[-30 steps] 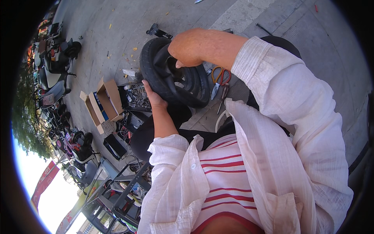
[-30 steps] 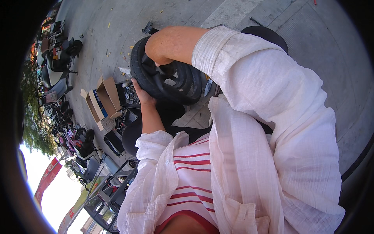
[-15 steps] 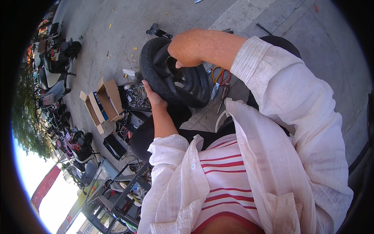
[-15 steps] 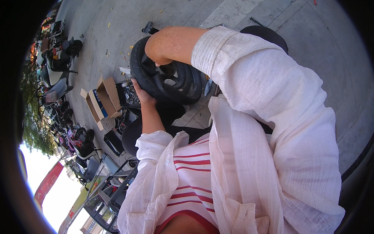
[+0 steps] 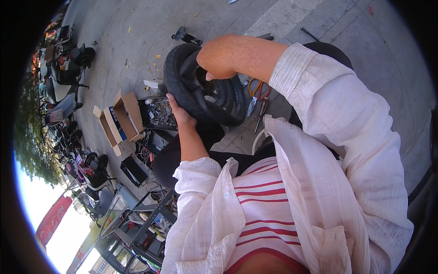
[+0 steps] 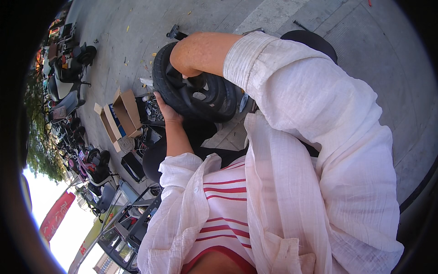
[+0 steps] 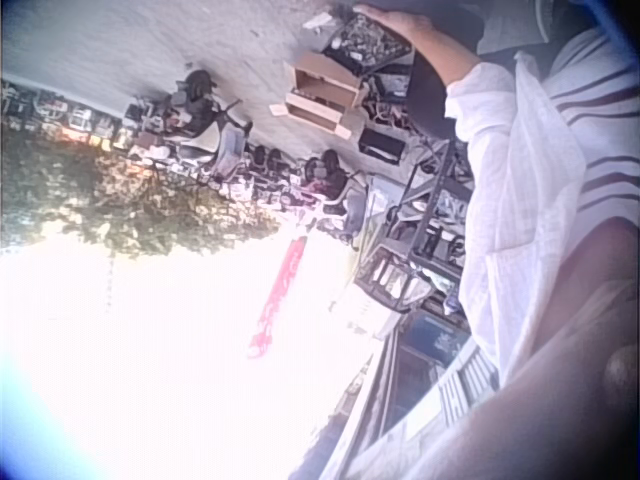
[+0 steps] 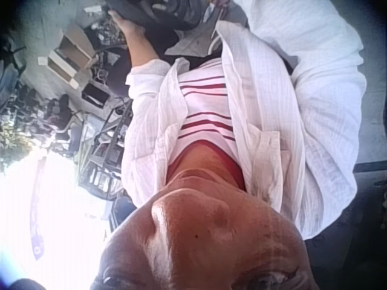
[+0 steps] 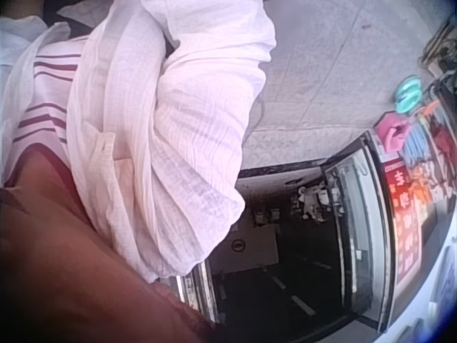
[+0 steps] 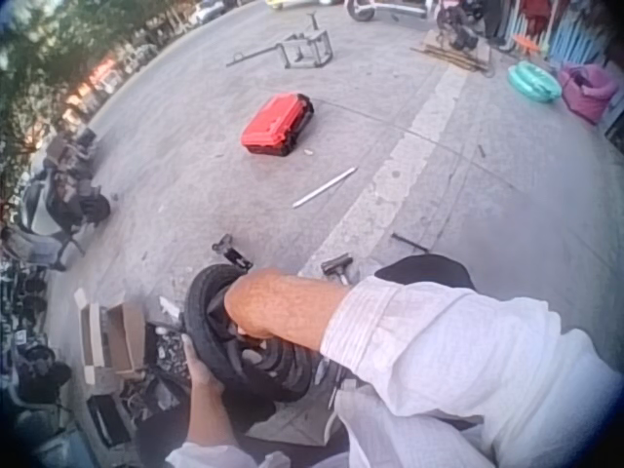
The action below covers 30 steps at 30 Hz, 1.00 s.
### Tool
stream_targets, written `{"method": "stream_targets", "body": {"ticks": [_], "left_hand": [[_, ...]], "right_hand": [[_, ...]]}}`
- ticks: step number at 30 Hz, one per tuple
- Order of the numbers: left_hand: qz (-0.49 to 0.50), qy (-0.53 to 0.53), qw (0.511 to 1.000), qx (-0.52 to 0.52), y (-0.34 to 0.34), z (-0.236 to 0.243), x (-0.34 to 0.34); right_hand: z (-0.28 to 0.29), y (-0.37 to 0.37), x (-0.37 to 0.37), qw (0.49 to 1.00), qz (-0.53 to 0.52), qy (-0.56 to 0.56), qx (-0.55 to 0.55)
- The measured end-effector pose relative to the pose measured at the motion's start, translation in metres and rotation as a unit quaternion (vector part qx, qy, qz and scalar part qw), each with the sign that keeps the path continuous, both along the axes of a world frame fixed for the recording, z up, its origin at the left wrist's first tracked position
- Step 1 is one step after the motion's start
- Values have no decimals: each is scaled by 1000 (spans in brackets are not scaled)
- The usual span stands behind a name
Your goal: The person removes a tire from a wheel rim, inspects the tire and rim, and then attempts to reseat the tire onto the rim using a metal tire lever. The person repeatedly manipulates the tire and rim, trying to fit the tire bead back onto the rim.
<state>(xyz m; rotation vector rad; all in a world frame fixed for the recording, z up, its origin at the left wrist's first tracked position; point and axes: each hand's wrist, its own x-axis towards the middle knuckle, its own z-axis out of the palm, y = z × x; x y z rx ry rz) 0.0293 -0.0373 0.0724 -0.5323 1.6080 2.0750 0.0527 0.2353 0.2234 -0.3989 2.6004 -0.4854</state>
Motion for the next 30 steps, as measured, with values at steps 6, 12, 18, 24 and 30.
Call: {"method": "stream_targets", "body": {"ticks": [6,12,18,24,30], "left_hand": [[-1,0,1000,-5,-1,-2,-1],[-7,3,1000,9,-2,-3,0],[-13,0,1000,18,0,0,0],[-17,3,1000,23,-1,0,1],[-14,0,1000,25,-3,-3,1]], "right_hand": [[-1,0,0,1000,1,2,-3],[1,-1,-3,1000,11,-7,-10],[-13,-7,-2,993,-82,61,-66],[-13,-7,-2,993,-87,56,-59],[-5,-6,-1,999,27,-25,9]]}}
